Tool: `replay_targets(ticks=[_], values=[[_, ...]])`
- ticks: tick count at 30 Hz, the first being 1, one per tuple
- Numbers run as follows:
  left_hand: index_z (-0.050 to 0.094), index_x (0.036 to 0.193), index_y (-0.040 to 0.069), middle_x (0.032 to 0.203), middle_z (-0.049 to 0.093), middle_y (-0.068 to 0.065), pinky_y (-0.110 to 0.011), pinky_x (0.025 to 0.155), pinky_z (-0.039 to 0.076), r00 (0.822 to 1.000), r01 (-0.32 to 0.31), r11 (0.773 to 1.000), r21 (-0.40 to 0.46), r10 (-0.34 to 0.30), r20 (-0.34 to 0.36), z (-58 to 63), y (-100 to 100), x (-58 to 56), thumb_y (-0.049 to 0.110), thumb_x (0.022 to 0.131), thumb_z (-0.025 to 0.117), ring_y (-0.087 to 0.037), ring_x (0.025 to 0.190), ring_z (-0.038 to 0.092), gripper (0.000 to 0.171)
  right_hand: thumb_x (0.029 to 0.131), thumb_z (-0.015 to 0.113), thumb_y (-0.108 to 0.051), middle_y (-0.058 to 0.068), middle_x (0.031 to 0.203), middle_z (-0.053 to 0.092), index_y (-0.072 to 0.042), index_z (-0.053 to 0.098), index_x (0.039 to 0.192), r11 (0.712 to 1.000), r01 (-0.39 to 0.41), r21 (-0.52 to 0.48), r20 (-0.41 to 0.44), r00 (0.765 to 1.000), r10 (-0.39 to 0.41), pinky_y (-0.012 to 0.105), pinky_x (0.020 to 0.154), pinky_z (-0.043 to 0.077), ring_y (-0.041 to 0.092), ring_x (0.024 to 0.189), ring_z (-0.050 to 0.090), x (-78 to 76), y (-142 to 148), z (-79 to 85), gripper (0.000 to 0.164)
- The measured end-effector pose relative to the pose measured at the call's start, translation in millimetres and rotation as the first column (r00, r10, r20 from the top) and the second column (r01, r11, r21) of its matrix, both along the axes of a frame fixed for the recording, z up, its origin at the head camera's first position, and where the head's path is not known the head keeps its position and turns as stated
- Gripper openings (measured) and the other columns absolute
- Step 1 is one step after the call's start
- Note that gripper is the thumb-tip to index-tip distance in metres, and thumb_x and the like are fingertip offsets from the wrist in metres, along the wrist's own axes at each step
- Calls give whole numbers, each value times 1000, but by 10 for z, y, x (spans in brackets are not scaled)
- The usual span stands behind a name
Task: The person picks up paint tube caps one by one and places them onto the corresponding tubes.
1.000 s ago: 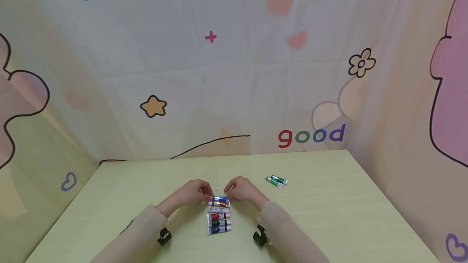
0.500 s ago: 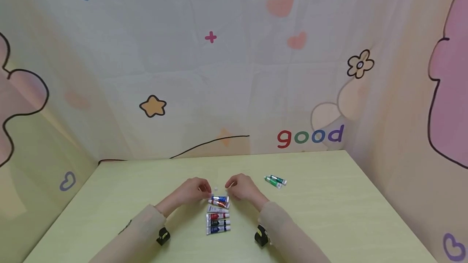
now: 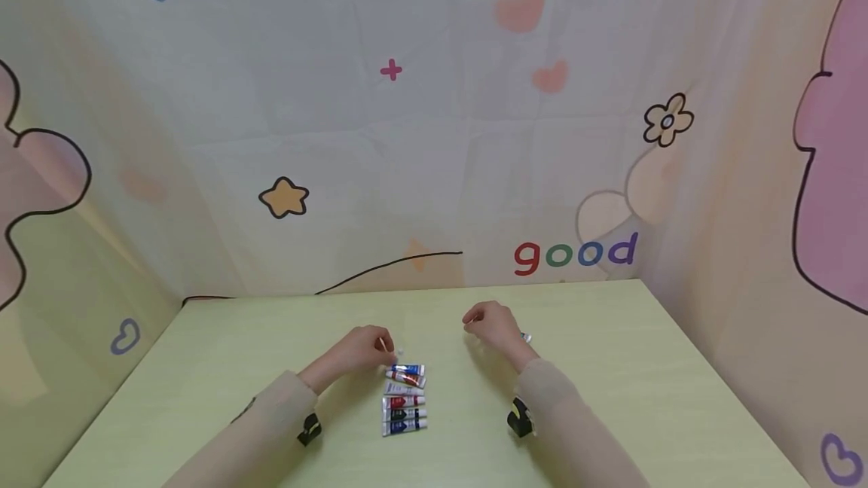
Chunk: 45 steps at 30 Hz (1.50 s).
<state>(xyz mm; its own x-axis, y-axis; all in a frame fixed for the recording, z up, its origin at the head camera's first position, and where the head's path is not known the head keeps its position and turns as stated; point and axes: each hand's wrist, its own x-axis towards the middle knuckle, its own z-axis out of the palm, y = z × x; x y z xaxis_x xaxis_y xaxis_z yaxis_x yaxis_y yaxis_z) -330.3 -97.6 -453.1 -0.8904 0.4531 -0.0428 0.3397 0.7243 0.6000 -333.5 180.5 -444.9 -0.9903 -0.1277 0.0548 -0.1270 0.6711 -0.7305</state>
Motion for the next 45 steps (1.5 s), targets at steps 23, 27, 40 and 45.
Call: replay_targets(ticks=[23, 27, 40, 45], values=[[65, 82, 8, 80, 59, 0, -28, 62, 40, 1000, 21, 999, -34, -21, -3, -38, 132, -75, 9, 84, 80, -14, 70, 48, 15, 86, 72, -5, 7, 84, 65, -1, 69, 90, 953, 49, 297, 61, 996, -70, 39, 72, 47, 24, 77, 55, 33, 404, -35, 6], [65, 82, 8, 79, 59, 0, -27, 61, 40, 1000, 21, 999, -27, -21, -8, -34, 146, -84, 8, 85, 78, -14, 69, 49, 13, 86, 72, -6, 6, 83, 64, -1, 69, 89, 954, 48, 296, 62, 996, -69, 39, 73, 47, 24, 76, 54, 21, 406, -33, 6], [64, 78, 10, 76, 58, 2, -28, 64, 40, 996, 47, 998, -31, -49, -79, -51, 268, -130, 10, 85, 76, -14, 69, 49, 14, 86, 73, -8, 6, 85, 64, -2, 69, 91, 957, 47, 285, 90, 993, -75, 37, 73, 46, 24, 78, 53, -8, 396, -9, 9], [63, 77, 11, 77, 60, 2, -28, 64, 45, 997, 43, 999, -22, -44, -66, -49, 368, -135, 12, 85, 77, -13, 71, 52, 16, 86, 73, -8, 7, 86, 65, -1, 69, 91, 956, 41, 292, 80, 995, -67, 38, 74, 47, 24, 79, 54, -4, 398, -1, 9]])
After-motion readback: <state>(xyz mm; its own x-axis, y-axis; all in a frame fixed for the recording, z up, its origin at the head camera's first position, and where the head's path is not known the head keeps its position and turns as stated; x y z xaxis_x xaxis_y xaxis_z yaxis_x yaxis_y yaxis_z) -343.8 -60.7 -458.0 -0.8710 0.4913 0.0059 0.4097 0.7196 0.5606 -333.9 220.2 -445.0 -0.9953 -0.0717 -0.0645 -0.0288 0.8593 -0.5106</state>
